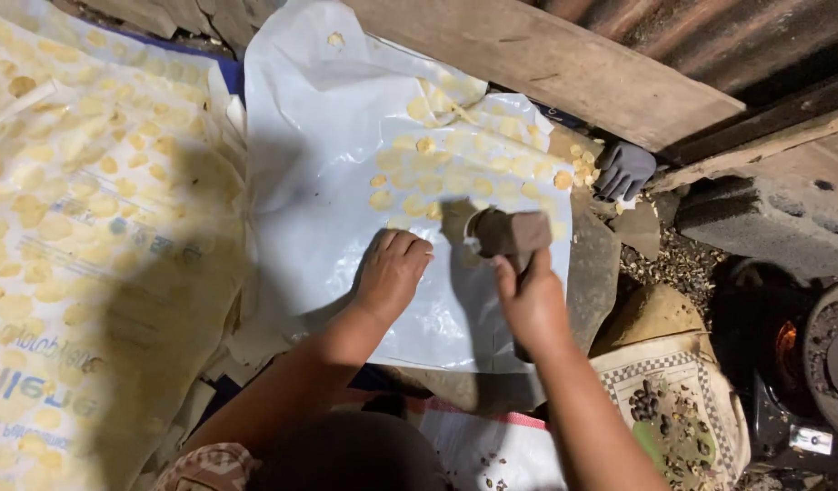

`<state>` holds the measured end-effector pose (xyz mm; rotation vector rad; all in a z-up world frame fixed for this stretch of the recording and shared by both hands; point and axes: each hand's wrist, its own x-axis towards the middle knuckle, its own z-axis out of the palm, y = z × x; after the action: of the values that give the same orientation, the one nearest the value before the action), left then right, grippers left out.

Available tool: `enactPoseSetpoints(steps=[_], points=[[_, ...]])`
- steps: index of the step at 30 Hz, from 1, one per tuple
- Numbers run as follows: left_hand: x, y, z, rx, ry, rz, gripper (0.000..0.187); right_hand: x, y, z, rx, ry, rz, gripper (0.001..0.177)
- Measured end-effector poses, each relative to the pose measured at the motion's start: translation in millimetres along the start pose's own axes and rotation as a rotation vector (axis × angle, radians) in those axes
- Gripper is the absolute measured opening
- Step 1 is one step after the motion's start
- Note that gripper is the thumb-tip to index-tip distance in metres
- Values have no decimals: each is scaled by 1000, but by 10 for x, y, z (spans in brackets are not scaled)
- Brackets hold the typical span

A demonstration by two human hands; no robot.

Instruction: Manually cracking, peeling, and roasting nuts using a mallet, stones, and a roasting pan

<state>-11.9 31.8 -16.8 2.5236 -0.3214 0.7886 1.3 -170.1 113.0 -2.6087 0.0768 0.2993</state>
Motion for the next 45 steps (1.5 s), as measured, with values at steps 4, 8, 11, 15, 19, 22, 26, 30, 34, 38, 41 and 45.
enactPoseSetpoints(steps=[4,8,11,15,19,22,26,30,34,38,41,45], points=[[9,13,167,6,-1,54,10,102,260,417,-33,-48,5,52],[39,141,433,-20,-6,58,7,-65,-44,-97,71,-73,40,48],[45,200,543,9,-21,43,4,-203,85,-262,234,136,-110,41],[72,207,542,57,-11,57,13,-239,323,98,309,572,-260,24],[29,2,193,126,-35,50,6,-61,586,841,-90,103,-27,43],[55,-42,-92,86,-70,-23,11,87,422,577,-141,-89,26,52],[-42,8,-320,23,-79,29,32,76,84,1,46,-119,80,47],[-79,-97,-251,49,-35,53,18,-32,-210,-98,46,110,-8,48],[-124,-83,-331,85,-9,6,23,116,141,526,-55,-65,24,46],[-182,-119,-361,90,8,-28,23,360,127,354,-95,-141,-30,49],[-215,-132,-336,54,37,-46,21,254,-14,231,-86,-124,-39,50],[-111,-153,-347,63,2,-18,23,136,319,745,-120,-75,-54,47]])
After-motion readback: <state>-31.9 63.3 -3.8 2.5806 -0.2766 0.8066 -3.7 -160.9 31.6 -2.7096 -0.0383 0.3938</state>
